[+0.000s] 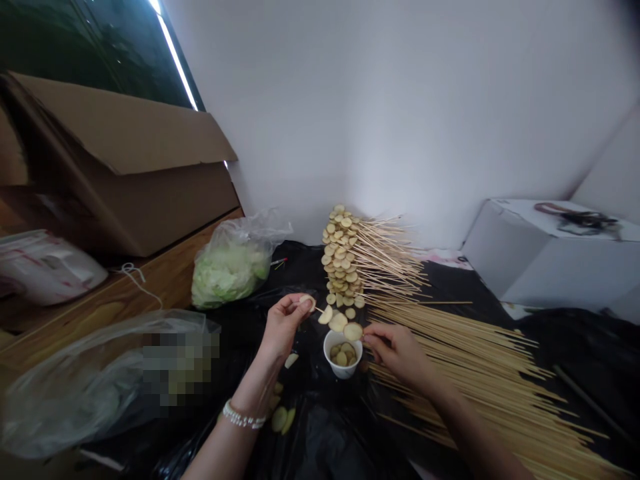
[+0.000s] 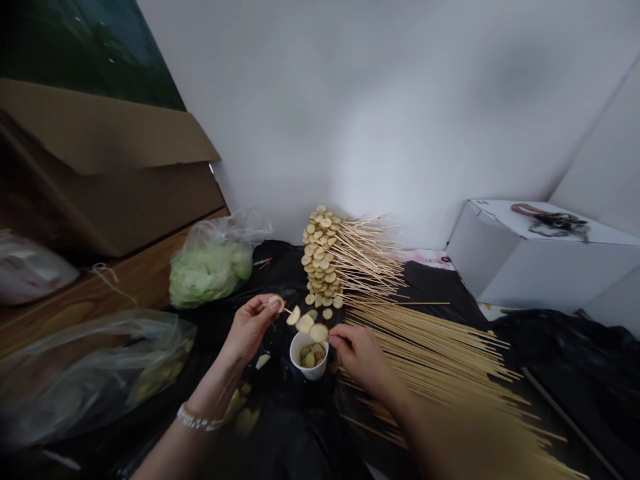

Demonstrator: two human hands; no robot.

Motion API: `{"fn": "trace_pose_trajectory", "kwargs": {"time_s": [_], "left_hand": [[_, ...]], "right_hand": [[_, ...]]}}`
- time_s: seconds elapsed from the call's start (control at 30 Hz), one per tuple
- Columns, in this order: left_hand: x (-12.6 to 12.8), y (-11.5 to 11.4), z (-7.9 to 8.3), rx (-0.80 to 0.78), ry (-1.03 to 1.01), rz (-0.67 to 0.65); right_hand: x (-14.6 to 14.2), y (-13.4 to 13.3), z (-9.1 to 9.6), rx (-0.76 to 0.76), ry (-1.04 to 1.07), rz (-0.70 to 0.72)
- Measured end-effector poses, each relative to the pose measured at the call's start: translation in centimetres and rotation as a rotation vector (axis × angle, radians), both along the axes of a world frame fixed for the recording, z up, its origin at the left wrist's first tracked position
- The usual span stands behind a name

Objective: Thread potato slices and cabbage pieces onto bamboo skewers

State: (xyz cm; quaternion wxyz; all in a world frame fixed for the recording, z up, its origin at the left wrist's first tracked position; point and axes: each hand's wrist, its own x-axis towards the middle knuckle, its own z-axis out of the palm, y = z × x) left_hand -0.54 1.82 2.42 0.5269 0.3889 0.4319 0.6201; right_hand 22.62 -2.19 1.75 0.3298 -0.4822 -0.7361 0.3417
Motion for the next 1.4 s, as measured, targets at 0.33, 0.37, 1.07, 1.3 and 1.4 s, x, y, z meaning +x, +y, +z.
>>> {"fn": "trace_pose_trajectory", "kwargs": {"time_s": [0.33,0.37,1.07,1.3,1.4], "left_hand": [[-0.4,0.3,-0.2,0.031,0.160,-0.023],[-0.4,0.3,-0.2,0.020,0.127,-0.032],[1.8,0.3,-0.6,-0.045,-0.021,0.036],[2.3,0.2,-0.1,-0.013,0.024,0.018],[2.3,0.2,-0.2,-0.019,0.047,0.018]], "right_hand": [[-0.4,0.0,-0.1,-0.019,0.018,-0.004],[-0.4,-0.1,-0.1,-0.021,0.029,0.000],[-1.1,-0.6,-1.1,0.211,-0.169,-0.060],[-1.3,-0.6,-0.7,0.160,-0.101,-0.095],[-1.4,-0.7,-0.8,0.231,-0.139,-0.111]]}}
